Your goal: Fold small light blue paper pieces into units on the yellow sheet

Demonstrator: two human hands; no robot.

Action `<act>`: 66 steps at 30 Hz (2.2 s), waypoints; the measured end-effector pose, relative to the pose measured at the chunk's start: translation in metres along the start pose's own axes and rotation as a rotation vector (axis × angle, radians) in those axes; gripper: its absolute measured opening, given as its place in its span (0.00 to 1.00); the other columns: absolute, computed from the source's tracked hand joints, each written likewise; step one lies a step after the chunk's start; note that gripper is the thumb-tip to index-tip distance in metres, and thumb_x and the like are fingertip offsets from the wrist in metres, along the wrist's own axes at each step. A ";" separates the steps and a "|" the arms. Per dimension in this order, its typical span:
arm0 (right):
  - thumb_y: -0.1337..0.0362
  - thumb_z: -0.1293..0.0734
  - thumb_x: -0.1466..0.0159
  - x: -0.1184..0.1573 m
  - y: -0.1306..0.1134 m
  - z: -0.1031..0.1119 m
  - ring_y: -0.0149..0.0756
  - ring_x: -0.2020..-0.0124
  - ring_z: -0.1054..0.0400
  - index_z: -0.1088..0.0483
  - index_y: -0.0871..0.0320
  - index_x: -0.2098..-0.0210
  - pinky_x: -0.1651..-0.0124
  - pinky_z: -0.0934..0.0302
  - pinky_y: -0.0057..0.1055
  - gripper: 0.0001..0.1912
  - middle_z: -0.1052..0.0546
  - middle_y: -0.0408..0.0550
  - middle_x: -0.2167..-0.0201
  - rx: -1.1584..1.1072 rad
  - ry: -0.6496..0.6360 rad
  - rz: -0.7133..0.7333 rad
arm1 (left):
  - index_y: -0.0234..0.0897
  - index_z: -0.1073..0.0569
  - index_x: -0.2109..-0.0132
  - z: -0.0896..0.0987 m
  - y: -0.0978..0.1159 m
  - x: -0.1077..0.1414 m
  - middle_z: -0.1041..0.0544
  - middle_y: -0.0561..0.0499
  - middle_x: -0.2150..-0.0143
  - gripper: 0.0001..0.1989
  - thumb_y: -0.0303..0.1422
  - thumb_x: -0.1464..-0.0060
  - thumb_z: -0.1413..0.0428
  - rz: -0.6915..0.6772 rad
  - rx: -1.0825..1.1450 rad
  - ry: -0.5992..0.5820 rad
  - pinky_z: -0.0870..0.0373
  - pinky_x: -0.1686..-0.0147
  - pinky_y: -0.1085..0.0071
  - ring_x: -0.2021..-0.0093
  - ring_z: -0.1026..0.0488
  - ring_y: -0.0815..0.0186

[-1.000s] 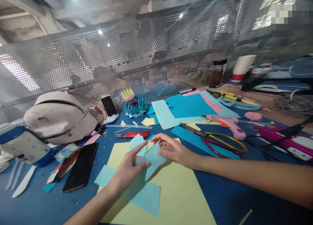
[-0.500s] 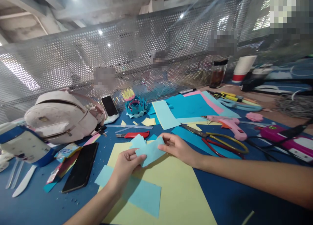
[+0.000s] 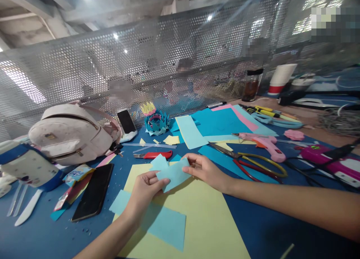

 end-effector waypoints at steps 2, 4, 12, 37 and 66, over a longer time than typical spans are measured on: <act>0.49 0.27 0.43 0.000 -0.001 0.000 0.35 0.65 0.34 0.32 0.59 0.65 0.63 0.41 0.28 0.20 0.29 0.43 0.68 -0.003 0.003 0.003 | 0.32 0.18 0.62 0.000 0.001 0.000 0.22 0.49 0.76 0.27 0.46 0.68 0.26 -0.005 0.002 0.007 0.32 0.73 0.77 0.76 0.29 0.70; 0.49 0.27 0.43 0.001 -0.001 0.000 0.35 0.65 0.34 0.32 0.59 0.65 0.63 0.41 0.28 0.20 0.29 0.43 0.68 0.002 0.003 -0.002 | 0.32 0.18 0.62 0.000 0.001 0.001 0.23 0.50 0.77 0.27 0.46 0.68 0.26 -0.008 0.000 0.013 0.33 0.75 0.78 0.78 0.30 0.71; 0.49 0.24 0.48 -0.001 0.004 0.020 0.31 0.71 0.37 0.31 0.58 0.71 0.68 0.43 0.28 0.21 0.30 0.41 0.74 0.051 0.187 -0.008 | 0.32 0.20 0.71 0.010 0.003 -0.002 0.24 0.51 0.78 0.23 0.47 0.68 0.27 -0.055 -0.049 0.068 0.32 0.73 0.77 0.78 0.31 0.71; 0.52 0.28 0.41 -0.001 -0.003 0.022 0.34 0.68 0.33 0.28 0.59 0.72 0.66 0.41 0.30 0.16 0.25 0.46 0.71 0.123 0.179 0.056 | 0.32 0.20 0.71 0.025 0.009 -0.011 0.26 0.52 0.80 0.15 0.41 0.59 0.31 -0.147 -0.284 0.051 0.42 0.77 0.78 0.79 0.37 0.73; 0.50 0.26 0.46 -0.001 0.006 0.019 0.34 0.71 0.34 0.27 0.59 0.72 0.68 0.41 0.29 0.17 0.25 0.44 0.74 0.167 0.165 -0.043 | 0.33 0.20 0.71 0.036 0.011 -0.012 0.26 0.53 0.79 0.20 0.45 0.63 0.29 -0.101 -0.177 0.121 0.30 0.70 0.76 0.76 0.31 0.70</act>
Point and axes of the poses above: each hand's wrist, its own x-axis away from the middle knuckle, its own z-axis out of the back of the hand, y = z × x, the point moved 9 cm from there along -x, towards the middle knuckle
